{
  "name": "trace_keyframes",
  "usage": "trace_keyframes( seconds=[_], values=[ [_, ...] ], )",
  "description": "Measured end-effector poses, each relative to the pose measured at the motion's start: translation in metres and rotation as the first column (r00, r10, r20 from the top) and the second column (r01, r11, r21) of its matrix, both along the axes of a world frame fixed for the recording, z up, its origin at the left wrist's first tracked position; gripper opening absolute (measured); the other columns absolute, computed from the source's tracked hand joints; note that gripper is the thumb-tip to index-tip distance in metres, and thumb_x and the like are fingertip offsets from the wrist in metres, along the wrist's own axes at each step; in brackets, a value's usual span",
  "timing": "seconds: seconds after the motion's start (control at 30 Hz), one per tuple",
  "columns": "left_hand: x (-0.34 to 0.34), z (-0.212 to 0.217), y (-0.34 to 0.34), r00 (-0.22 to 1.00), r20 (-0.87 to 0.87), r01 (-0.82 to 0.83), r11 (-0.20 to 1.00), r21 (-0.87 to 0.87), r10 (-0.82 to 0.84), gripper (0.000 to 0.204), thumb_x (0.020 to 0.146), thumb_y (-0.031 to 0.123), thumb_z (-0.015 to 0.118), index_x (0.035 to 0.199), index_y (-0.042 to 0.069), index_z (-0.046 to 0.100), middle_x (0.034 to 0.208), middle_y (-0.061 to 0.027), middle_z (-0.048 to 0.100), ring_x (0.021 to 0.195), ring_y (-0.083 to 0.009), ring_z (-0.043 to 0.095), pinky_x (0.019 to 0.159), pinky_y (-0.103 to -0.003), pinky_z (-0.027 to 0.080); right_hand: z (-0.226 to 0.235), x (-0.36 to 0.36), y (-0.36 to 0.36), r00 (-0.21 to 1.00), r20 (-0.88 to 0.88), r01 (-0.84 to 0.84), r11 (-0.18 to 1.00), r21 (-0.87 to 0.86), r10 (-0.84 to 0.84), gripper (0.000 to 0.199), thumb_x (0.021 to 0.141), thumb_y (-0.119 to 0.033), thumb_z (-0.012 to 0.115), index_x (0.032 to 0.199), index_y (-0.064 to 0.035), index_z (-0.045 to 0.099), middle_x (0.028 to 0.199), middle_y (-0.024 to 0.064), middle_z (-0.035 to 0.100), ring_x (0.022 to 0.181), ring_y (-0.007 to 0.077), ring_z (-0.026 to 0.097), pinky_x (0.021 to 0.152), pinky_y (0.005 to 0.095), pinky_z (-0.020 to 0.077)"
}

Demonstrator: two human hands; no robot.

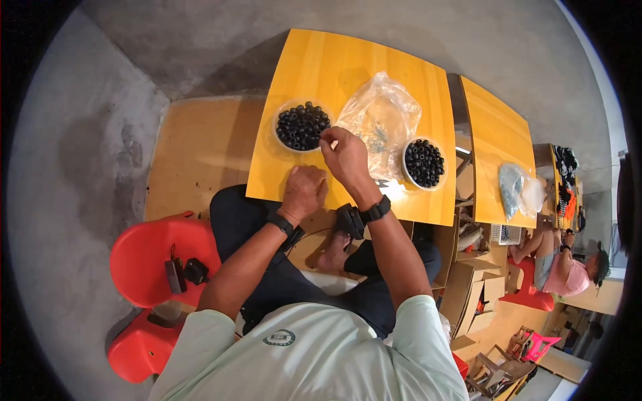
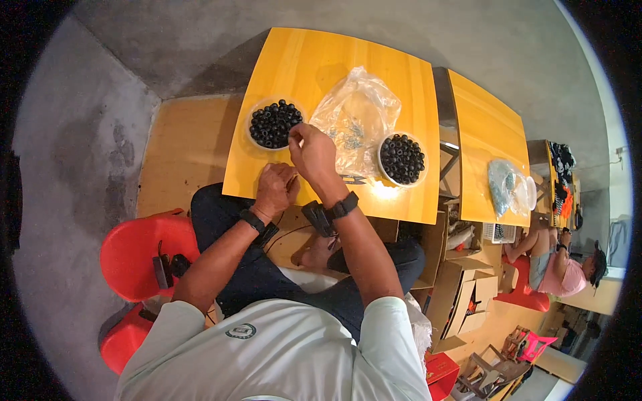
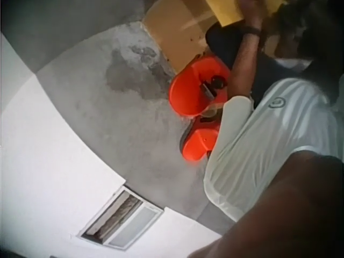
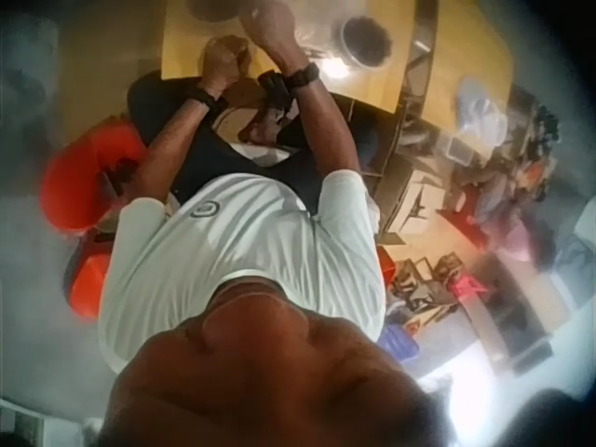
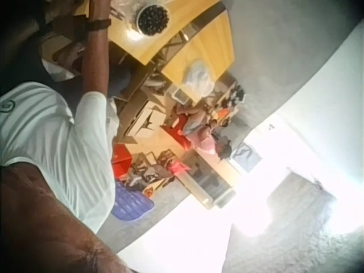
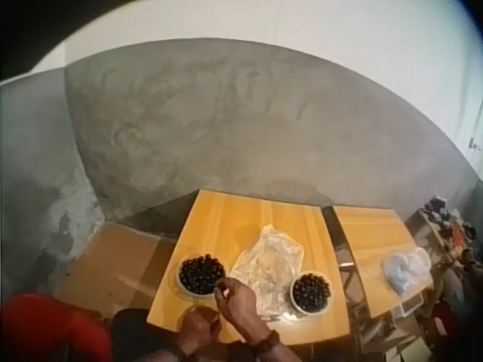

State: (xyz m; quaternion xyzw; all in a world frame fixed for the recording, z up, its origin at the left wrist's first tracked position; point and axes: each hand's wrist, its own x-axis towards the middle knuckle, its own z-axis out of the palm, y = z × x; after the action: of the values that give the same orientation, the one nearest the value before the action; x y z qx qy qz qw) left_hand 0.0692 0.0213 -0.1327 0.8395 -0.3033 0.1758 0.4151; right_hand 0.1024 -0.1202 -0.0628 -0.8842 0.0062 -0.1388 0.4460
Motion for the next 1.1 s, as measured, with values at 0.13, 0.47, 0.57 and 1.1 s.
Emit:
trace_keyframes(
  seconds=[0.13,0.47,0.57,1.1],
  values=[
    [0.000,-0.001,0.002,1.000,-0.003,0.012,0.998,0.053,-0.012,0.020,0.073,0.003,0.067,0.093,0.003,0.061,0.081,-0.0153,0.061,0.079,-0.0358,0.060,0.078,-0.046,0.044,-0.005,0.035,0.008,0.997,0.048,-0.056,0.986,-0.156,0.064,0.016,0.082,-0.012,0.068,0.097,-0.0060,0.072,0.084,0.0128,0.071,0.073,0.0300,0.067,0.069,0.0387,0.0538],
    [-0.001,0.004,-0.002,0.998,0.065,-0.008,0.999,0.051,0.004,0.016,0.077,0.009,0.068,0.090,0.006,0.060,0.077,-0.0120,0.058,0.077,-0.0336,0.059,0.076,-0.046,0.045,-0.006,0.093,0.031,0.975,-0.199,-0.210,0.729,-0.651,0.104,0.017,0.081,-0.018,0.063,0.089,-0.0083,0.074,0.092,0.0162,0.071,0.085,0.0344,0.069,0.075,0.0433,0.0556],
    [0.001,-0.001,-0.001,0.997,0.071,0.011,1.000,0.014,-0.012,0.016,0.076,0.010,0.070,0.088,0.007,0.059,0.075,-0.0108,0.058,0.075,-0.0329,0.059,0.075,-0.046,0.045,-0.011,0.098,0.044,0.980,-0.185,-0.181,0.700,-0.691,0.071,0.017,0.078,-0.016,0.064,0.086,-0.0086,0.076,0.090,0.0159,0.072,0.088,0.0337,0.071,0.076,0.0432,0.0565],
    [0.001,-0.001,-0.002,0.996,0.083,0.015,0.986,0.166,-0.029,0.017,0.072,0.012,0.067,0.088,0.009,0.065,0.086,-0.0112,0.066,0.088,-0.0350,0.062,0.079,-0.047,0.045,0.002,0.097,0.057,0.944,-0.330,-0.237,0.674,-0.700,-0.010,0.017,0.081,-0.018,0.064,0.088,-0.0095,0.077,0.091,0.0132,0.074,0.089,0.0290,0.073,0.075,0.0388,0.0570]
  ],
)
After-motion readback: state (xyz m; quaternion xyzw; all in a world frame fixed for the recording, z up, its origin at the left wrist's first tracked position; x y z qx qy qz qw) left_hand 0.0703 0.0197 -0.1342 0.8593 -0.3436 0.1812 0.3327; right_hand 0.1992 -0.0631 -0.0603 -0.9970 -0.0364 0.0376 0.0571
